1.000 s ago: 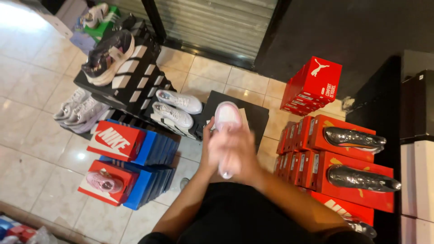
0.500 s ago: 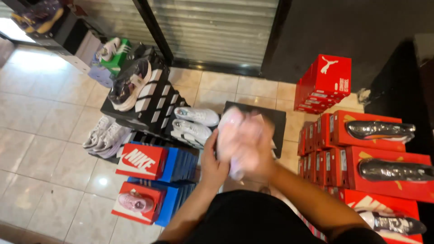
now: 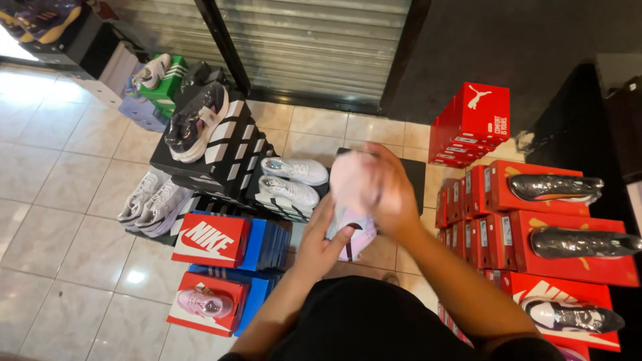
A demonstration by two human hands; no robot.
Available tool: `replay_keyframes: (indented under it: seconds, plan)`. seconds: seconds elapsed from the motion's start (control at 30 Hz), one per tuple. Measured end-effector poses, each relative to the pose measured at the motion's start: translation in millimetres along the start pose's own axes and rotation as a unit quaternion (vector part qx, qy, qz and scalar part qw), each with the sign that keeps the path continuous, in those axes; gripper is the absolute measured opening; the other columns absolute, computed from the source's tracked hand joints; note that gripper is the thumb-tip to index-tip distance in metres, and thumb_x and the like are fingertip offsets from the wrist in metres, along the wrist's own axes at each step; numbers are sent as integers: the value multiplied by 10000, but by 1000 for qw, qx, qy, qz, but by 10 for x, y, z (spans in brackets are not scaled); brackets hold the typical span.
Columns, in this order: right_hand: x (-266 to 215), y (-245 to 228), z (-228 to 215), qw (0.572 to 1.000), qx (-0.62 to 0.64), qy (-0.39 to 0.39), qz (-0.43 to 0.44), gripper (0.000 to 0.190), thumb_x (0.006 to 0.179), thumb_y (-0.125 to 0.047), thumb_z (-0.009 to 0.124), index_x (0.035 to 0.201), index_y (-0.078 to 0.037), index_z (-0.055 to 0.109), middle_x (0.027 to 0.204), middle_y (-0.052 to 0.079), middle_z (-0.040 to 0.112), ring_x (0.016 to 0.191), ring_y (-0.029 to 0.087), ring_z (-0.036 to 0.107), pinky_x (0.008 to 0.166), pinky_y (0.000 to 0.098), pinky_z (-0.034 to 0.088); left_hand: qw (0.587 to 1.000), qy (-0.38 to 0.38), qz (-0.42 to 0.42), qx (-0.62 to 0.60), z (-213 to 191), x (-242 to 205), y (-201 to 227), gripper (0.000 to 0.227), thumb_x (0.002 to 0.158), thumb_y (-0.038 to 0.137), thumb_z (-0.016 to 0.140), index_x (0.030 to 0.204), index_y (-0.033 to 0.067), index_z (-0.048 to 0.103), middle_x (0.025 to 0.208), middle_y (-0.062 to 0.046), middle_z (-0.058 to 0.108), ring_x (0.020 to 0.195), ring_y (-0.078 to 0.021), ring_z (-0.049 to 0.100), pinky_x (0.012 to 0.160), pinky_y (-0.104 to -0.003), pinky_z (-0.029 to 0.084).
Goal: The person wipes the exterior of multiple shoe boxes with a pink cloth, opens each box to wipe the interior, and then closes and restacks them. The person also wipes a pair of pink shoes and places them on a display shelf.
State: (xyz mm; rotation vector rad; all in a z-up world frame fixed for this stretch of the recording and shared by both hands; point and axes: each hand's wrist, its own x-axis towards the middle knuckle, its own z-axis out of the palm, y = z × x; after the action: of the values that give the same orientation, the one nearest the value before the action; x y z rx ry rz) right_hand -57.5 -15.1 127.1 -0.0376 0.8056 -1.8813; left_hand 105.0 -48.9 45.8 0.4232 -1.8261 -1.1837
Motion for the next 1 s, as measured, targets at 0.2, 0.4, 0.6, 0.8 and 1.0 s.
replay_keyframes:
  seconds: [0.2, 0.4, 0.6, 0.8, 1.0]
  plan:
    - [172, 368, -518, 928, -21, -162, -335, 120, 1088, -182, 511, 1195, -189, 565, 1334, -65, 621, 1283, 134, 537, 1149, 304, 390, 992, -25, 121, 26, 15, 140, 210, 626, 946, 123, 681, 1487, -50, 418, 1533, -335, 418, 1405, -493, 453, 1162, -538, 372]
    - [-357, 467, -608, 483, -635, -175, -578, 646, 814, -828, 534, 1093, -304, 787, 1515, 172, 467, 1371, 479, 390, 1182, 551, 311, 993, 111, -30, -8, 112, 108, 261, 531, 1024, 222, 519, 1521, 57, 433, 1526, -248, 476, 1410, -380, 467, 1183, -459, 357]
    - [-180, 790, -1032, 809, -471, -64, -345, 630, 781, -130, 824, 1374, -133, 612, 1369, 166, 479, 1330, 384, 455, 1193, 507, 281, 961, 275, -29, 5, 266, 213, 208, 534, 1088, 313, 434, 1515, -6, 416, 1531, -271, 458, 1409, -370, 456, 1178, -477, 360]
    - [-118, 913, -1428, 951, -177, -117, -227, 633, 968, -183, 623, 1425, -96, 193, 1234, 223, 511, 798, 241, 643, 624, 333, 572, 941, 308, -71, -118, 388, 391, 411, 656, 1083, 416, 306, 1605, 34, 201, 1619, -276, 272, 1490, -415, 298, 1230, -533, 250]
    - [-75, 420, -839, 995, -80, 65, 6, 267, 952, -335, 615, 981, -106, 750, 944, 135, 779, 883, 201, 722, 833, 353, 526, 934, 228, -217, -171, 366, 295, 251, 508, 1104, 330, 348, 1499, 26, 445, 1468, -234, 516, 1377, -331, 462, 1186, -496, 324]
